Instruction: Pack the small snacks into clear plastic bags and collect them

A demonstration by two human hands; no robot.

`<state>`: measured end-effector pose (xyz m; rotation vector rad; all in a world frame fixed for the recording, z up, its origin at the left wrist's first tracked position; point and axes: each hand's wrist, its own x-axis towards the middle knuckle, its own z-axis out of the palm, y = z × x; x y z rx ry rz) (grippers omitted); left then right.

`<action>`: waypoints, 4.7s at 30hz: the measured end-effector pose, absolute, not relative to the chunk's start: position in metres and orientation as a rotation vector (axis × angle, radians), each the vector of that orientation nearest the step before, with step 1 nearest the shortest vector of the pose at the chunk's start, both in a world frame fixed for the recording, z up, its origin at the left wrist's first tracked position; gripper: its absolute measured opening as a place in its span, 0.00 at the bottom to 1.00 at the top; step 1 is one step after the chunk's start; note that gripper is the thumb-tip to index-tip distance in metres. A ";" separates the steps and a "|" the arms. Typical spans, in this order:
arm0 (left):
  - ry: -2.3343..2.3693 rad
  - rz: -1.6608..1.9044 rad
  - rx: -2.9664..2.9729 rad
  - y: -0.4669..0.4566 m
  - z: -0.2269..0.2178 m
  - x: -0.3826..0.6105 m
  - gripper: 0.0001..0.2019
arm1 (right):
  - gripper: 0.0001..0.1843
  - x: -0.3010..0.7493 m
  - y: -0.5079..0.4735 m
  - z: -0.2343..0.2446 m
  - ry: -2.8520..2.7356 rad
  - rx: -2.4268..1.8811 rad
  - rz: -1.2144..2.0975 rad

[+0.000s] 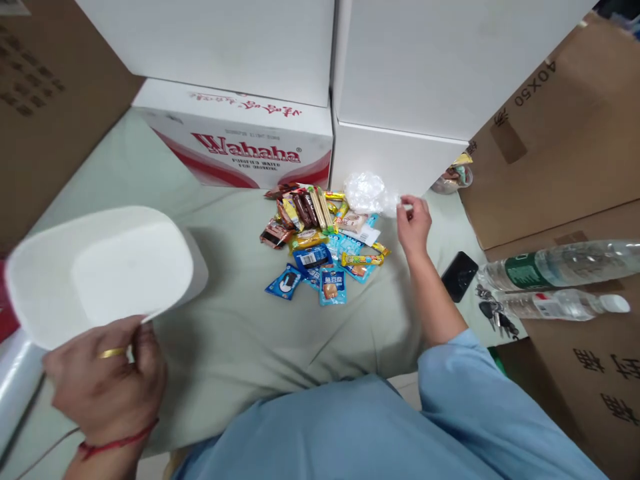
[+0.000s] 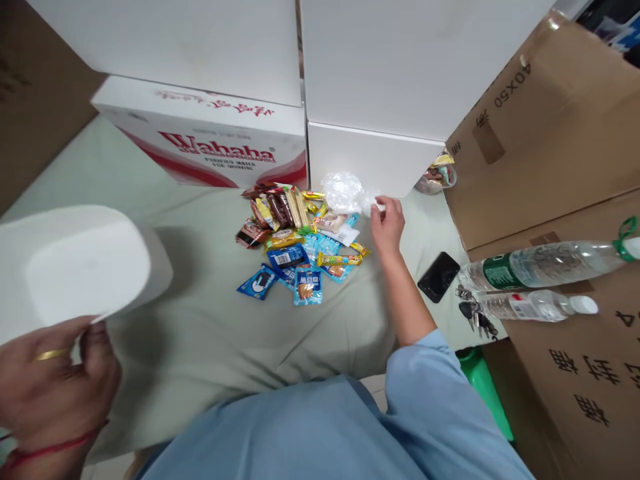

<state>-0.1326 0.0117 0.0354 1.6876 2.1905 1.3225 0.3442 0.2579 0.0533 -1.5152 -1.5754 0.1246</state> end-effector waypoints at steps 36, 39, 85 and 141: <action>1.350 1.155 0.692 0.064 0.019 0.027 0.23 | 0.22 0.260 0.094 0.047 -1.056 -1.397 1.361; 1.407 1.220 0.761 0.062 0.022 0.028 0.22 | 0.23 0.251 0.086 0.047 -1.218 -1.451 1.147; 1.549 1.065 0.891 0.055 0.020 0.025 0.20 | 0.18 0.259 0.076 0.025 -2.045 -1.348 0.645; 1.438 0.970 0.698 0.050 0.021 0.042 0.21 | 0.26 0.364 0.017 0.064 -1.304 -1.748 1.598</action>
